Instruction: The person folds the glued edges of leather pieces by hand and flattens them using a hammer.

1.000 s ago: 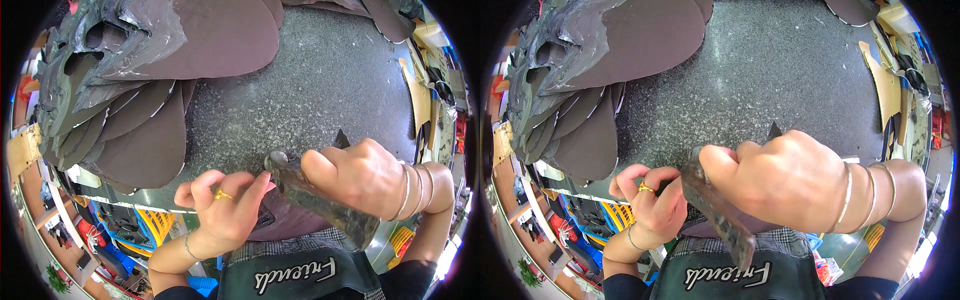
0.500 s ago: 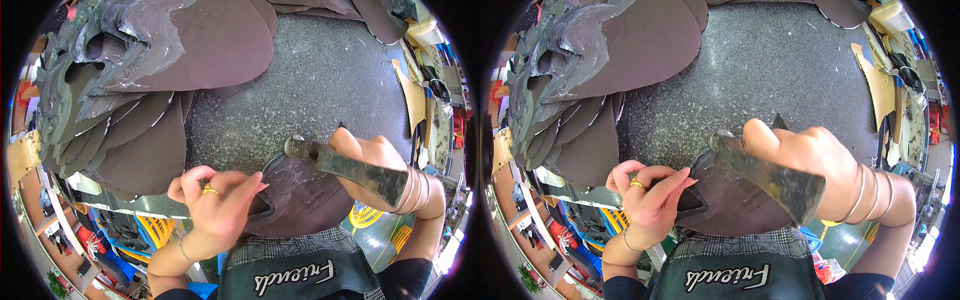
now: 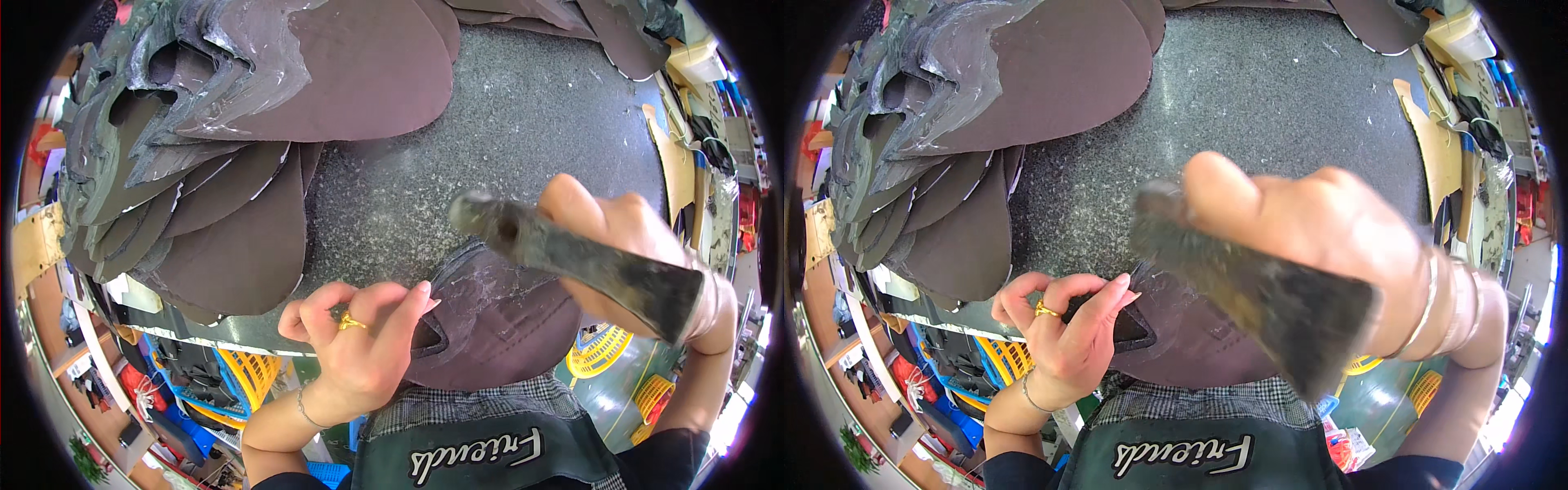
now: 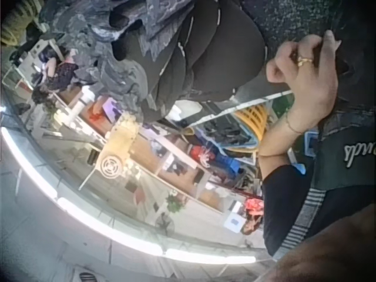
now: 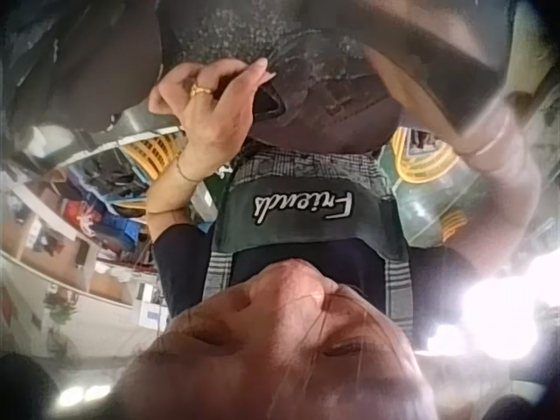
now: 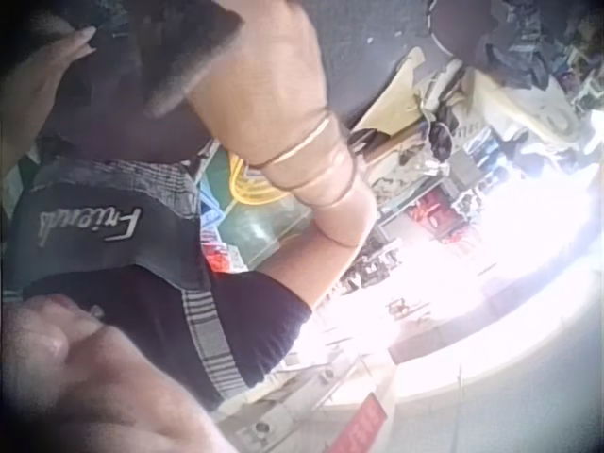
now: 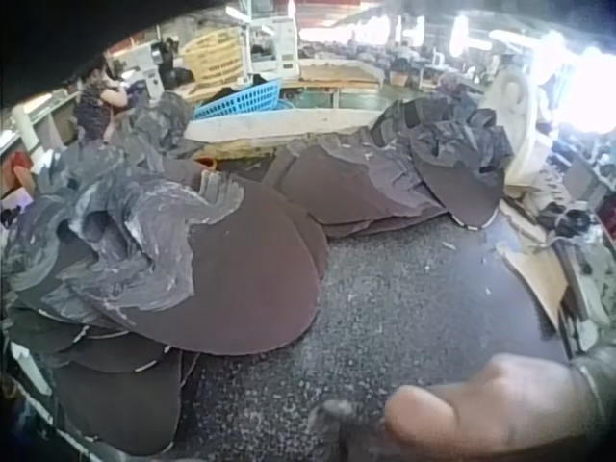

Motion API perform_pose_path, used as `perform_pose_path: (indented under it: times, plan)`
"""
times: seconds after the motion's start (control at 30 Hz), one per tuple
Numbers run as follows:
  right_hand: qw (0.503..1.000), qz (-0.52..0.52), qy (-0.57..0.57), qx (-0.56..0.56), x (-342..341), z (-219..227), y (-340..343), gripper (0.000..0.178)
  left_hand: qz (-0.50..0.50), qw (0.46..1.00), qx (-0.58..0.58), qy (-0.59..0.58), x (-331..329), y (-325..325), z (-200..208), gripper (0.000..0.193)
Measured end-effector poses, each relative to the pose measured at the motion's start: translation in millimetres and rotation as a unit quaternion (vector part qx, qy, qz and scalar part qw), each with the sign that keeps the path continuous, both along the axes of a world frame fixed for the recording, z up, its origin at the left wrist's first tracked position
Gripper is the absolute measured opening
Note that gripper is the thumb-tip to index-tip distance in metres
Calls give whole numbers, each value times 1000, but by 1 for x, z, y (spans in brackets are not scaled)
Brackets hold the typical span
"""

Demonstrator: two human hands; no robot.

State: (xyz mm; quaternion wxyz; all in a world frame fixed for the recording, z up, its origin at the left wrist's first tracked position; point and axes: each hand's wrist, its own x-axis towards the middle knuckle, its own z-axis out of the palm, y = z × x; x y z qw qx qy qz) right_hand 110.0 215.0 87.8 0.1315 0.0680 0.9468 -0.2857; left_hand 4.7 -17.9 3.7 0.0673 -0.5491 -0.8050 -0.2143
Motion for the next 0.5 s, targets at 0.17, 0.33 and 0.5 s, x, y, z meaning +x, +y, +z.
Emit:
perform_pose_path:
  times: [0.17,0.33,0.5]
  plan:
    - [999,41,-3,14,5,-10,-12,15,57,996,-2,-71,6,-6,4,32]
    - [980,101,115,131,2,-24,-24,23,59,997,41,-34,17,-10,-6,31]
    - [980,123,102,118,-5,-20,-30,22,63,998,8,-1,21,-10,-1,27]
